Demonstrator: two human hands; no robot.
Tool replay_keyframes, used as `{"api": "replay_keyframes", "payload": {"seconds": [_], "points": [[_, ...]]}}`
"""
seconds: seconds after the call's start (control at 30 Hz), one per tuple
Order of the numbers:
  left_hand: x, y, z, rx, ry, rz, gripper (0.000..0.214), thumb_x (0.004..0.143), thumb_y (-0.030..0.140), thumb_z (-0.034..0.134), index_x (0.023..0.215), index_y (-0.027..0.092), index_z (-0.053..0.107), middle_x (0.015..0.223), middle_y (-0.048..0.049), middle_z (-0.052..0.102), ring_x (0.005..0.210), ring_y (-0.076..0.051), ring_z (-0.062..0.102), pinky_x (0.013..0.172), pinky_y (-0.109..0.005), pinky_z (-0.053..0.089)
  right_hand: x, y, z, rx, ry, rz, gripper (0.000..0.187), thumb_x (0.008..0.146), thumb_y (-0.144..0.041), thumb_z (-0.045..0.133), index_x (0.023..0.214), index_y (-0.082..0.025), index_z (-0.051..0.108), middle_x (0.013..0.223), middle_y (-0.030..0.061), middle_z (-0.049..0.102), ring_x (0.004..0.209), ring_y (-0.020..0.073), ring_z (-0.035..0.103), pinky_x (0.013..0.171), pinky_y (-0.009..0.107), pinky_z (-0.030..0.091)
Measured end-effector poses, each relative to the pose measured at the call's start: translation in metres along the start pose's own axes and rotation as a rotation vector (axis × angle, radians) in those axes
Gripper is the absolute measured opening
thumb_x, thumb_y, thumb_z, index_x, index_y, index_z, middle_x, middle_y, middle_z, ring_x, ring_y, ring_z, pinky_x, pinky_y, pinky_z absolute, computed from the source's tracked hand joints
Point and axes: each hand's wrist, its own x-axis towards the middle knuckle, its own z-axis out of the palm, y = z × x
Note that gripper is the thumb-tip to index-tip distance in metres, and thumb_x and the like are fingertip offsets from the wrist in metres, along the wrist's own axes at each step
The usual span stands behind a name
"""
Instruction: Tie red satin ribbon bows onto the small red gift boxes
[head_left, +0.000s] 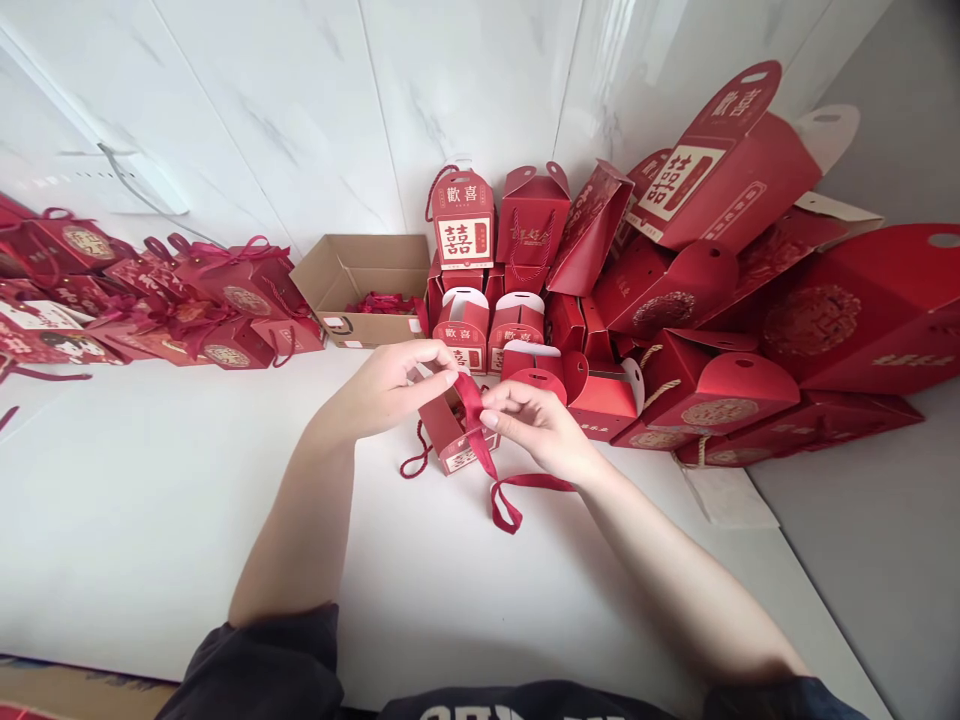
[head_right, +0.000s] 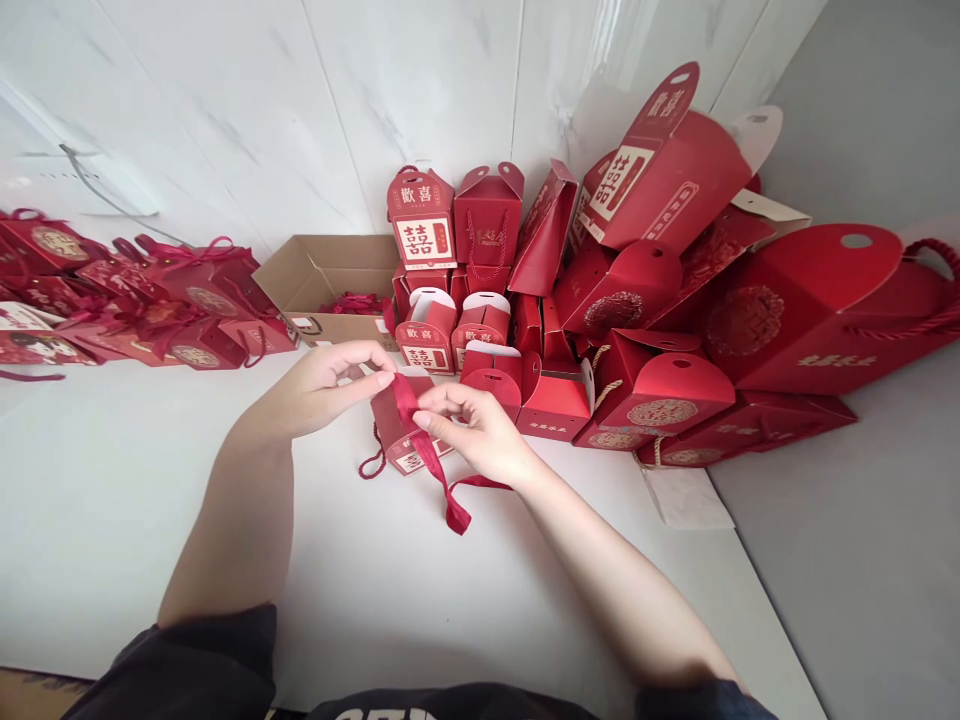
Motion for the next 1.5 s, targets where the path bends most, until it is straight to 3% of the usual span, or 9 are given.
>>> {"api": "replay_keyframes", "payload": {"seconds": [0.1,0.23,0.37,0.47,0.63,0.73,0.87,1.07,1.5], "points": [[0.000,0.000,-0.001,-0.006,-0.008,0.033,0.022,0.094,0.035,0.050,0.089,0.019,0.063,0.094,-0.0018,0.067,0.084,-0.015,0.059,0.077,-0.026,0.046,0.000,0.000,0.001,0.085,-0.018,0.027,0.031,0.087,-0.036,0.069,0.114,-0.023,0.063,0.083,-0.0002,0.068,0.078,0.0141,0.064,0.075,0.030,0.052],[0.002,-0.005,0.001,-0.026,-0.005,0.080,0.024,0.093,0.035,0.052,0.109,0.021,0.064,0.119,-0.0046,0.065,0.108,-0.019,0.060,0.092,-0.029,0.047,0.000,-0.003,0.004,0.052,0.019,0.006,0.017,0.085,-0.036,0.071,0.080,-0.019,0.068,0.075,-0.0004,0.067,0.067,0.0129,0.064,0.069,0.029,0.053],[0.009,-0.026,0.002,0.090,0.031,-0.094,0.051,0.085,0.040,0.061,0.133,0.028,0.055,0.140,-0.0035,0.056,0.123,-0.025,0.056,0.098,-0.035,0.048,-0.004,-0.014,0.000,0.093,0.105,-0.053,0.017,0.087,-0.035,0.069,0.081,-0.020,0.069,0.081,0.0018,0.073,0.077,0.0166,0.070,0.078,0.033,0.056],[0.015,-0.039,0.001,0.097,-0.067,-0.209,0.044,0.083,0.043,0.060,0.124,0.026,0.065,0.124,-0.0034,0.068,0.111,-0.026,0.064,0.091,-0.034,0.051,-0.010,-0.028,-0.005,0.063,0.157,-0.101,0.022,0.092,-0.036,0.062,0.080,-0.019,0.069,0.079,0.0023,0.074,0.077,0.0165,0.070,0.078,0.032,0.055],[0.015,-0.032,0.003,0.050,-0.150,-0.182,0.030,0.081,0.043,0.059,0.094,0.021,0.075,0.094,-0.0022,0.076,0.088,-0.024,0.069,0.080,-0.032,0.053,-0.020,-0.042,-0.011,-0.037,0.179,-0.153,0.031,0.096,-0.040,0.055,0.077,-0.020,0.069,0.060,-0.0016,0.063,0.058,0.0123,0.058,0.063,0.028,0.048],[0.013,-0.022,0.010,-0.048,-0.249,-0.161,0.027,0.078,0.040,0.062,0.092,0.019,0.073,0.089,-0.0034,0.074,0.083,-0.022,0.068,0.074,-0.031,0.054,-0.016,-0.036,-0.009,-0.225,0.201,-0.060,0.035,0.095,-0.044,0.055,0.074,-0.020,0.069,0.068,-0.0004,0.060,0.066,0.0126,0.056,0.067,0.027,0.046],[0.013,-0.017,0.017,-0.157,-0.346,-0.219,0.023,0.076,0.036,0.063,0.087,0.018,0.070,0.079,-0.0028,0.072,0.076,-0.020,0.067,0.067,-0.029,0.054,-0.006,-0.017,-0.005,-0.421,0.133,0.155,0.038,0.093,-0.048,0.055,0.073,-0.019,0.070,0.087,0.0021,0.061,0.080,0.0150,0.060,0.078,0.029,0.045],[0.013,-0.020,0.017,-0.175,-0.362,-0.283,0.018,0.073,0.034,0.064,0.085,0.020,0.068,0.079,-0.0014,0.071,0.077,-0.019,0.067,0.068,-0.029,0.055,-0.001,-0.004,-0.003,-0.390,0.115,0.306,0.039,0.091,-0.046,0.053,0.068,-0.017,0.066,0.084,0.0005,0.058,0.063,0.0109,0.054,0.062,0.027,0.042],[0.011,-0.018,0.016,-0.115,-0.384,-0.262,0.020,0.076,0.035,0.062,0.087,0.019,0.066,0.084,-0.0019,0.070,0.080,-0.020,0.066,0.068,-0.029,0.053,-0.004,-0.005,-0.002,-0.470,0.120,0.303,0.039,0.090,-0.047,0.051,0.067,-0.019,0.065,0.080,0.0000,0.060,0.065,0.0122,0.056,0.063,0.026,0.042]]}}
